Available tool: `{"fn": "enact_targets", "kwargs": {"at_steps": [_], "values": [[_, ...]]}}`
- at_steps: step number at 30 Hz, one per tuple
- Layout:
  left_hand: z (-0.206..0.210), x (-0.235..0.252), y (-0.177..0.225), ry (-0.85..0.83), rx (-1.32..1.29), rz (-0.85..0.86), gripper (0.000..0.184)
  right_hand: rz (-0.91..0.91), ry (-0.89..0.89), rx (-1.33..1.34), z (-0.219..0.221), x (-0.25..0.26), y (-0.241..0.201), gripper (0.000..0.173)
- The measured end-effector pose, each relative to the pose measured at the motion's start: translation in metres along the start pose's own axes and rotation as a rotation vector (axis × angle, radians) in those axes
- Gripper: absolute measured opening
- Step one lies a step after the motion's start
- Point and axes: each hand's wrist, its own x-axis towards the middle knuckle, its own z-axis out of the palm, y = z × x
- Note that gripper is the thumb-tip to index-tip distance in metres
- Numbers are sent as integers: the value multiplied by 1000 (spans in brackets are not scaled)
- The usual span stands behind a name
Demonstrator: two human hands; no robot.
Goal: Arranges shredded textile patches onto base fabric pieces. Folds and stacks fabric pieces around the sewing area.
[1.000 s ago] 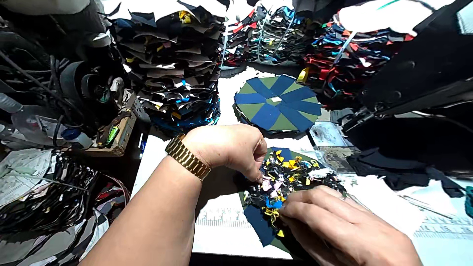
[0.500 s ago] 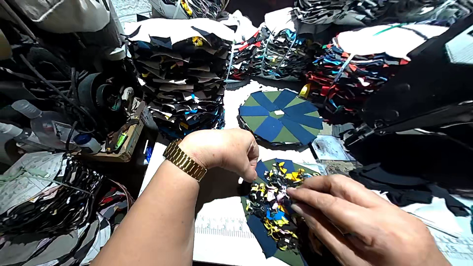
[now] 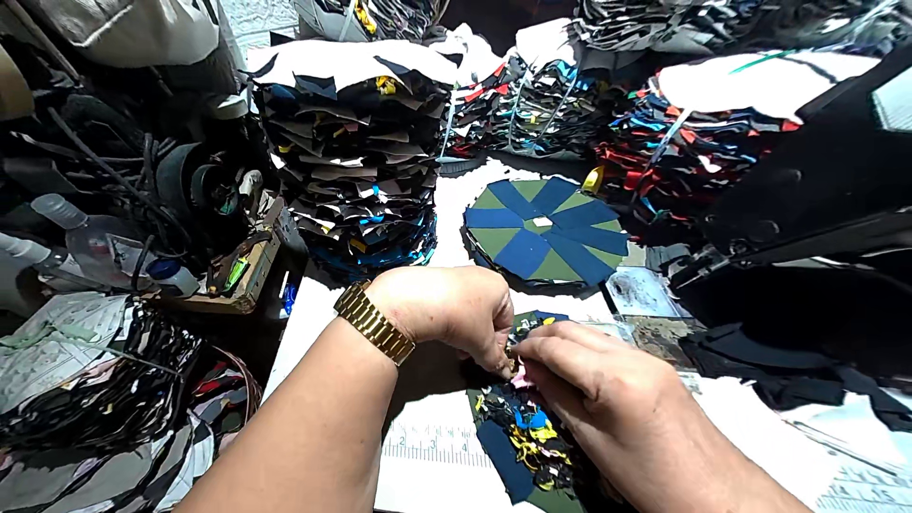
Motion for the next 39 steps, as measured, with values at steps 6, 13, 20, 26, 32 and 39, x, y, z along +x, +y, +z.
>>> {"fn": "enact_targets", "kwargs": {"at_steps": [6, 13, 20, 26, 32, 39], "values": [[-7, -3, -13, 125, -3, 126, 29, 46, 58, 65, -41, 1, 15, 20], [11, 12, -7, 319, 22, 254, 25, 70, -36, -121, -25, -2, 31, 27], [13, 14, -5, 302, 126, 246, 16, 176, 79, -69, -29, -1, 39, 18], [12, 16, -11, 445, 85, 331, 14, 155, 56, -83, -16, -2, 42, 14], [25, 23, 0, 543, 105, 461, 10, 243, 40, 152, -39, -7, 47, 19], [45, 36, -1, 561, 365, 499, 13, 260, 7, 142, -36, -27, 48, 16]]}}
